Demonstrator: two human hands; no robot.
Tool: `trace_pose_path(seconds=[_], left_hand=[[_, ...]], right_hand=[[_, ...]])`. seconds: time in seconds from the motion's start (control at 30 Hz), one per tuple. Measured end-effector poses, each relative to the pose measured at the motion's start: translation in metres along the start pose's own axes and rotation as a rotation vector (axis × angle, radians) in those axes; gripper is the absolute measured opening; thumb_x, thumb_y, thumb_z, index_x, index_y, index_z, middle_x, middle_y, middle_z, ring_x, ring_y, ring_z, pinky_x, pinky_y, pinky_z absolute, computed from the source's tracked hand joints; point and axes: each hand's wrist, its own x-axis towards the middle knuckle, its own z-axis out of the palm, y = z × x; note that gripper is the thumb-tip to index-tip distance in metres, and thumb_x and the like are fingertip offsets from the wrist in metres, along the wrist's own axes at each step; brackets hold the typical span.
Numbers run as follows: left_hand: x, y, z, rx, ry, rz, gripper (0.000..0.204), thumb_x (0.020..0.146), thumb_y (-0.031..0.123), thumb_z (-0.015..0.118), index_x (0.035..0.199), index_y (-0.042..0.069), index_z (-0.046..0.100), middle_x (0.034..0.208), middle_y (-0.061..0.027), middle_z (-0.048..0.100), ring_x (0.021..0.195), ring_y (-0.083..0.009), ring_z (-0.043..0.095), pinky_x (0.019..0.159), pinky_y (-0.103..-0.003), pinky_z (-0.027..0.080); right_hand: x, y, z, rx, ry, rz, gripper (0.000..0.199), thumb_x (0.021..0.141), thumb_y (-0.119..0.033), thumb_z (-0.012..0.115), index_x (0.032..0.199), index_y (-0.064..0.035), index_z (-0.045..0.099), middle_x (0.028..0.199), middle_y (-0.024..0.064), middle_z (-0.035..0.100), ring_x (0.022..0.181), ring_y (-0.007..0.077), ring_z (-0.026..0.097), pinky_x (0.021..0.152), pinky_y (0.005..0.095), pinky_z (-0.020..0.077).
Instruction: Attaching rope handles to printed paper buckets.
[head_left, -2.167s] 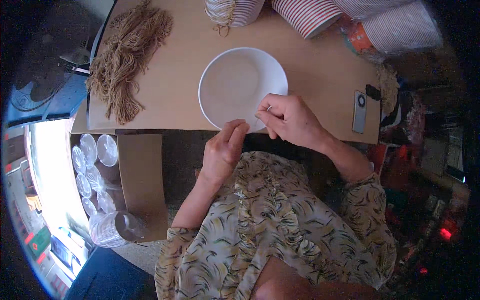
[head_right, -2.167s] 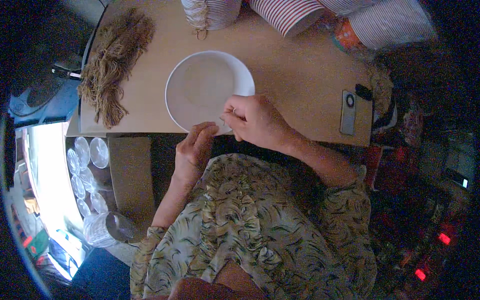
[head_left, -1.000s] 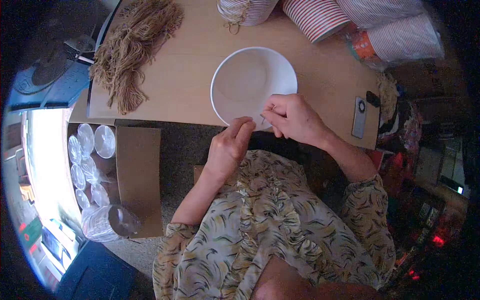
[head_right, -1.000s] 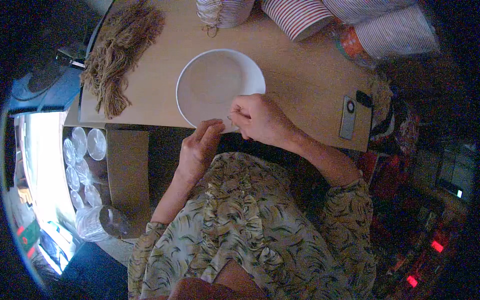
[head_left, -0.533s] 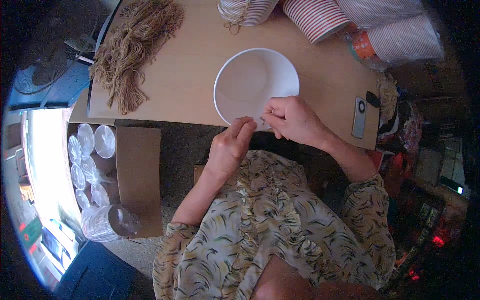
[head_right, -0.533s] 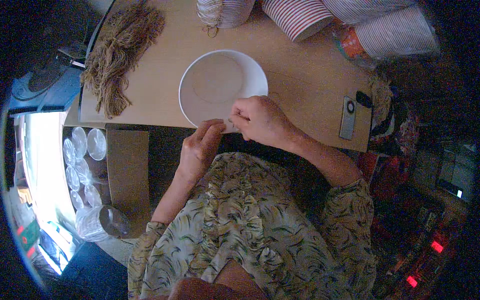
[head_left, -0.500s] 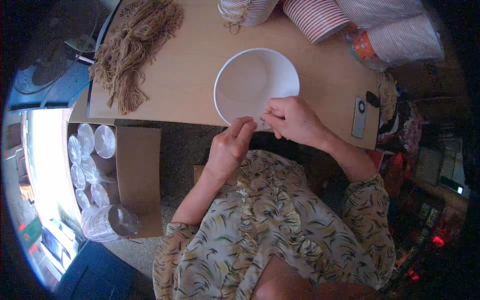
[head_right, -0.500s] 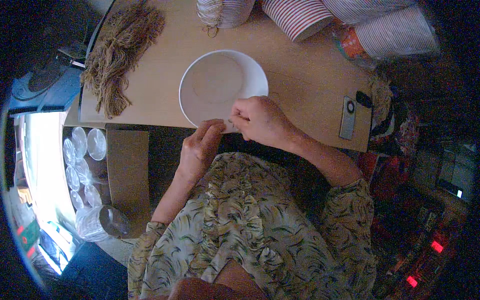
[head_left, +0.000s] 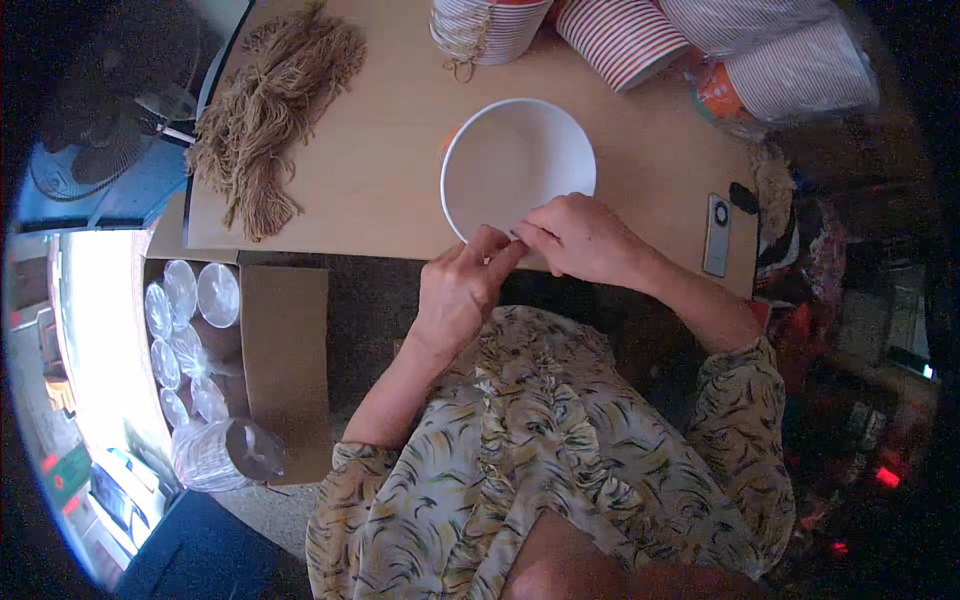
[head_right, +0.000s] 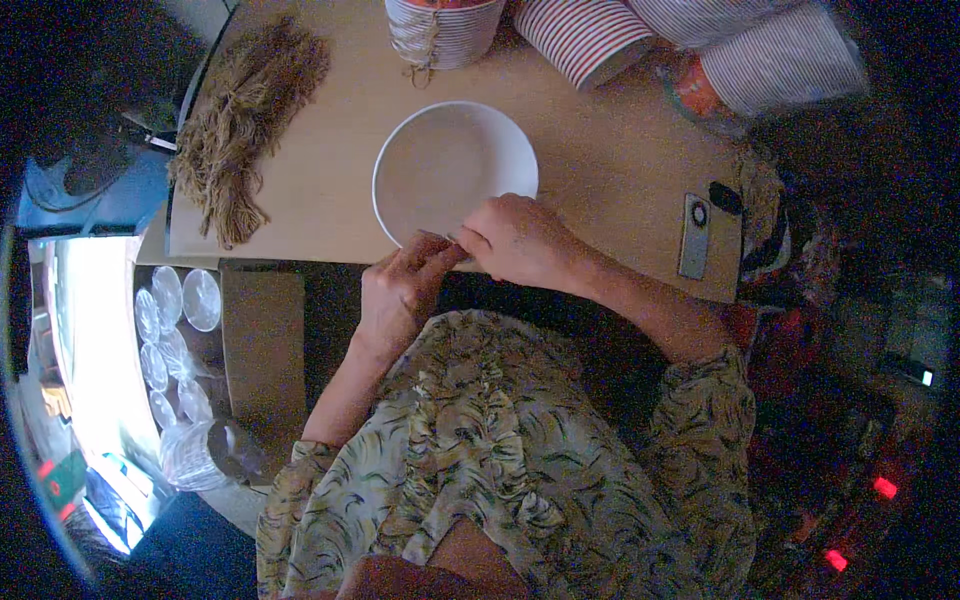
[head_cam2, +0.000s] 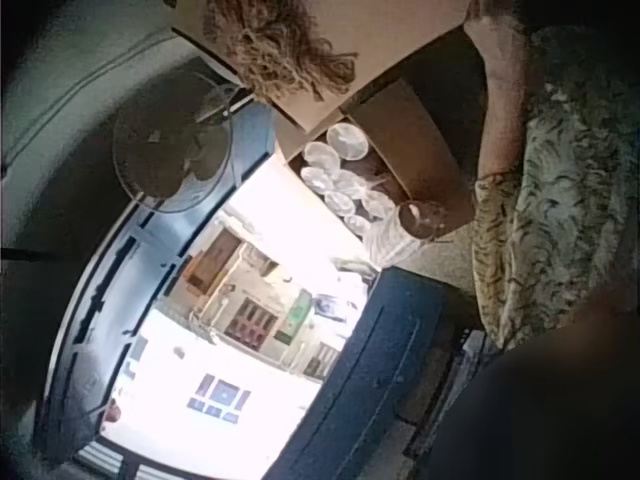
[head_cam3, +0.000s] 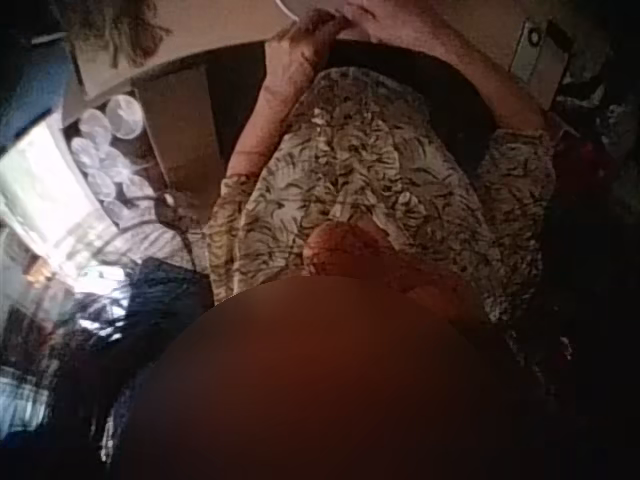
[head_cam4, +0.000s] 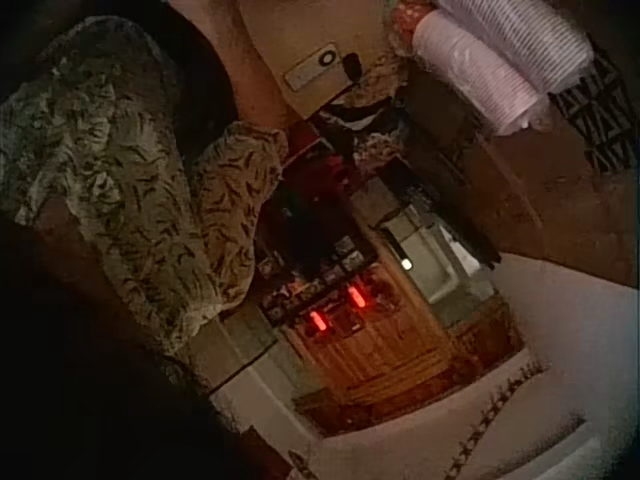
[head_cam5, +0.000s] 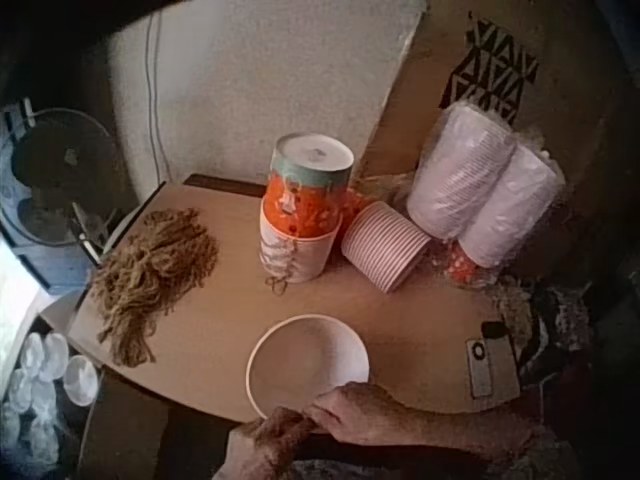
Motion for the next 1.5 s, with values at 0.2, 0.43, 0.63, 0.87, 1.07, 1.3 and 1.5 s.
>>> trace_pose_path(seconds=[0.2, 0.43, 0.63, 0.87, 1.07, 1.3, 1.5], left_hand=[[0.023, -0.001, -0.013, -0.109, -0.024, -0.139, 0.022, 0.084, 0.004, 0.061, 0.102, 0.014, 0.070, 0.090, -0.0052, 0.065, 0.072, -0.0254, 0.068, 0.061, -0.037, 0.055], [0.038, -0.009, -0.002, -0.368, 0.089, -0.257, 0.016, 0.084, 0.000, 0.066, 0.098, 0.007, 0.073, 0.082, -0.0121, 0.064, 0.071, -0.0284, 0.067, 0.062, -0.036, 0.052], [0.046, -0.003, 0.002, -0.348, 0.062, -0.271, 0.019, 0.083, -0.002, 0.067, 0.098, 0.007, 0.073, 0.082, -0.0125, 0.064, 0.072, -0.0273, 0.066, 0.063, -0.035, 0.052], [0.057, -0.030, 0.006, -0.377, 0.071, -0.119, 0.025, 0.081, -0.004, 0.068, 0.102, 0.008, 0.072, 0.090, -0.0125, 0.066, 0.075, -0.0261, 0.067, 0.065, -0.035, 0.055], [0.029, -0.020, -0.001, -0.061, 0.314, 0.098, 0.027, 0.082, -0.002, 0.070, 0.107, 0.007, 0.070, 0.102, -0.0092, 0.064, 0.074, -0.0220, 0.066, 0.064, -0.034, 0.056], [-0.026, -0.045, 0.050, 0.218, -0.153, 0.168, 0.043, 0.077, 0.011, 0.058, 0.120, 0.008, 0.065, 0.118, -0.0086, 0.058, 0.109, -0.0249, 0.057, 0.089, -0.039, 0.049], [-0.044, -0.059, 0.042, 0.288, -0.260, 0.241, 0.050, 0.078, 0.013, 0.057, 0.127, 0.008, 0.062, 0.126, -0.0073, 0.055, 0.118, -0.0245, 0.052, 0.096, -0.039, 0.045]], right_hand=[[-0.010, 0.009, -0.014, 0.304, 0.156, -0.081, 0.018, 0.097, -0.015, 0.056, 0.100, 0.0018, 0.061, 0.069, 0.0053, 0.062, 0.062, 0.0105, 0.061, 0.059, 0.0284, 0.0492], [-0.029, 0.037, 0.024, 0.718, 0.419, 0.008, 0.018, 0.091, -0.016, 0.068, 0.096, 0.0012, 0.066, 0.079, -0.0004, 0.064, 0.069, 0.0061, 0.058, 0.062, 0.0220, 0.0473], [0.008, 0.044, 0.074, 0.946, 0.383, 0.218, 0.021, 0.088, -0.025, 0.072, 0.089, -0.0042, 0.071, 0.068, -0.0015, 0.061, 0.055, 0.0044, 0.049, 0.047, 0.0225, 0.0359], [0.017, 0.037, 0.062, 1.248, 0.440, 0.089, 0.018, 0.089, -0.024, 0.070, 0.088, -0.0062, 0.070, 0.067, -0.0018, 0.060, 0.052, 0.0020, 0.044, 0.045, 0.0193, 0.0293], [0.022, 0.055, 0.060, 1.168, 0.457, 0.048, 0.013, 0.090, -0.018, 0.067, 0.088, -0.0053, 0.067, 0.069, -0.0032, 0.058, 0.056, 0.0030, 0.046, 0.049, 0.0191, 0.0330], [0.017, 0.053, 0.059, 1.138, 0.392, 0.033, 0.013, 0.092, -0.017, 0.066, 0.091, -0.0043, 0.065, 0.070, -0.0047, 0.054, 0.060, 0.0025, 0.047, 0.051, 0.0181, 0.0341], [0.018, 0.051, 0.061, 1.081, 0.423, 0.061, 0.014, 0.091, -0.018, 0.068, 0.090, -0.0043, 0.066, 0.070, -0.0042, 0.056, 0.060, 0.0025, 0.048, 0.052, 0.0176, 0.0346]])
